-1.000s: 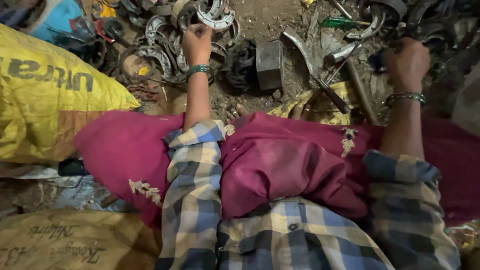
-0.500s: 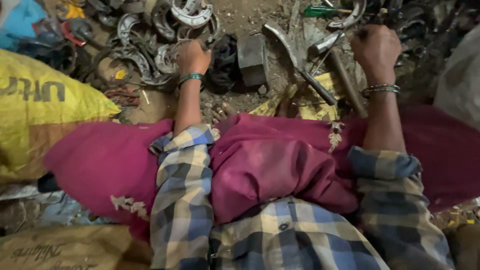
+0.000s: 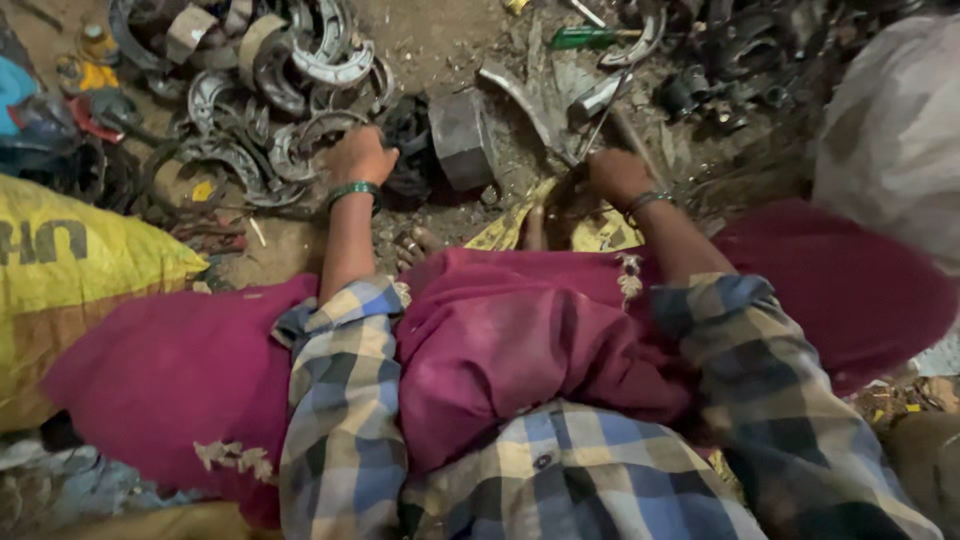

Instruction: The person sits on the ground in a scrap-metal yard and hammers curved metal brake-shoe parts on a small anvil, repositioning and turning each piece between strikes, then sets finished pieces aside and picks up the next part from the pile.

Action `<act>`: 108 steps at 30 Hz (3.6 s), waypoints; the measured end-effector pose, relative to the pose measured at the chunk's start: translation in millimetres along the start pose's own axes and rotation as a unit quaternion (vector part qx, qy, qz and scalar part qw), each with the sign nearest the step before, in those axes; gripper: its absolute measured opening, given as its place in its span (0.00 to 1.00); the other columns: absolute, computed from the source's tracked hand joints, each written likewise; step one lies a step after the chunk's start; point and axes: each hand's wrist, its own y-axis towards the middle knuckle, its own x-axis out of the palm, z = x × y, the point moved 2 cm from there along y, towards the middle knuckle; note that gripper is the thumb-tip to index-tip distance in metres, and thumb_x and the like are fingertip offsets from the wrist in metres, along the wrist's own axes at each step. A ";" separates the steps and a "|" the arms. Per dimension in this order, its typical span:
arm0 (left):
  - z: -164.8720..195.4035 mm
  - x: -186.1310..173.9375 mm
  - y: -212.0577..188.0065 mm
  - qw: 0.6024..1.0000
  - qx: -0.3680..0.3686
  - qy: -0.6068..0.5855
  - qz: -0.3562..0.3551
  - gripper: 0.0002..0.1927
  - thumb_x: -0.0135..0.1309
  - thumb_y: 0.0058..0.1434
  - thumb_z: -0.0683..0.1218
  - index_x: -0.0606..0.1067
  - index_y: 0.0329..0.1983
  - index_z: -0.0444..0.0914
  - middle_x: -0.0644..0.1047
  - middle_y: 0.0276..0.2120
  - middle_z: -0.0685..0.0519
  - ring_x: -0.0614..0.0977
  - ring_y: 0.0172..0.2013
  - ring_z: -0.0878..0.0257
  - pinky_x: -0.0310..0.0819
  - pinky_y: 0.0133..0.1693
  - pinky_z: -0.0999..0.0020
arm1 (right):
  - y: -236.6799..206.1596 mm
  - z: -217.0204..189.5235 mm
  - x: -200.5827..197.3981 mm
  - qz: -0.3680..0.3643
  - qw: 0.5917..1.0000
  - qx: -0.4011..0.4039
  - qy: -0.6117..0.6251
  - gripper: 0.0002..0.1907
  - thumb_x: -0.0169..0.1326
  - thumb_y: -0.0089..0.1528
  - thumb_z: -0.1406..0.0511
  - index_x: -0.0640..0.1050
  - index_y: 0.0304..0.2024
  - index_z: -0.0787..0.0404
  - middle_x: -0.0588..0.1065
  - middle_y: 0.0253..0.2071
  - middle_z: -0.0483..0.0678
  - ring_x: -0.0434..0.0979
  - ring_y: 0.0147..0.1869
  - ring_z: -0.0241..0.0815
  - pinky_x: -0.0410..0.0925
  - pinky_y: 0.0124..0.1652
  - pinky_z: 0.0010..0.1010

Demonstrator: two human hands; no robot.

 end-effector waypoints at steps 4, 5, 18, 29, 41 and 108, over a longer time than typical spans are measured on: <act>5.0 8.2 0.0 0.999 0.015 0.001 -0.048 0.21 0.60 0.62 0.56 0.79 0.50 0.38 0.81 0.47 0.43 0.82 0.47 0.43 0.77 0.44 0.43 | -3.2 -0.9 1.9 0.030 1.000 -0.005 0.001 0.23 0.64 0.55 0.51 0.83 0.40 0.63 0.80 0.42 0.60 0.81 0.47 0.62 0.74 0.43 0.53; 7.6 9.2 -1.3 0.999 0.023 0.007 -0.038 0.21 0.61 0.61 0.57 0.80 0.48 0.38 0.81 0.47 0.42 0.81 0.48 0.42 0.77 0.45 0.44 | -3.6 -0.9 0.1 0.038 0.999 0.007 -0.006 0.21 0.62 0.56 0.52 0.83 0.39 0.63 0.80 0.42 0.60 0.82 0.47 0.62 0.74 0.43 0.53; 49.8 8.5 -16.3 0.997 0.053 -0.062 0.014 0.28 0.52 0.67 0.66 0.80 0.40 0.36 0.81 0.41 0.35 0.81 0.45 0.36 0.74 0.47 0.42 | 3.4 -6.7 -31.0 0.060 0.997 0.050 -0.012 0.17 0.58 0.54 0.56 0.84 0.37 0.61 0.81 0.38 0.60 0.83 0.44 0.60 0.74 0.42 0.52; 64.5 16.9 -17.9 0.997 0.062 -0.042 -0.016 0.31 0.56 0.62 0.67 0.79 0.44 0.34 0.80 0.44 0.35 0.81 0.47 0.37 0.75 0.47 0.43 | -21.1 21.4 -96.3 0.125 0.971 0.115 0.166 0.21 0.64 0.48 0.53 0.86 0.37 0.61 0.80 0.36 0.61 0.81 0.40 0.59 0.73 0.43 0.47; 69.0 6.7 -26.1 0.994 0.036 -0.095 -0.051 0.33 0.57 0.60 0.67 0.80 0.46 0.32 0.80 0.46 0.35 0.81 0.48 0.38 0.75 0.47 0.44 | -37.6 48.7 -90.4 0.339 0.853 0.320 0.235 0.20 0.63 0.51 0.54 0.84 0.33 0.65 0.80 0.32 0.62 0.81 0.39 0.62 0.73 0.43 0.49; 170.1 28.4 -25.3 0.690 -0.025 -0.723 0.009 0.24 0.62 0.62 0.56 0.80 0.44 0.28 0.83 0.40 0.51 0.81 0.39 0.65 0.75 0.42 0.64 | 17.0 -130.4 -101.5 0.192 0.806 -0.004 0.560 0.31 0.57 0.68 0.54 0.66 0.62 0.72 0.75 0.46 0.50 0.73 0.47 0.39 0.70 0.44 0.33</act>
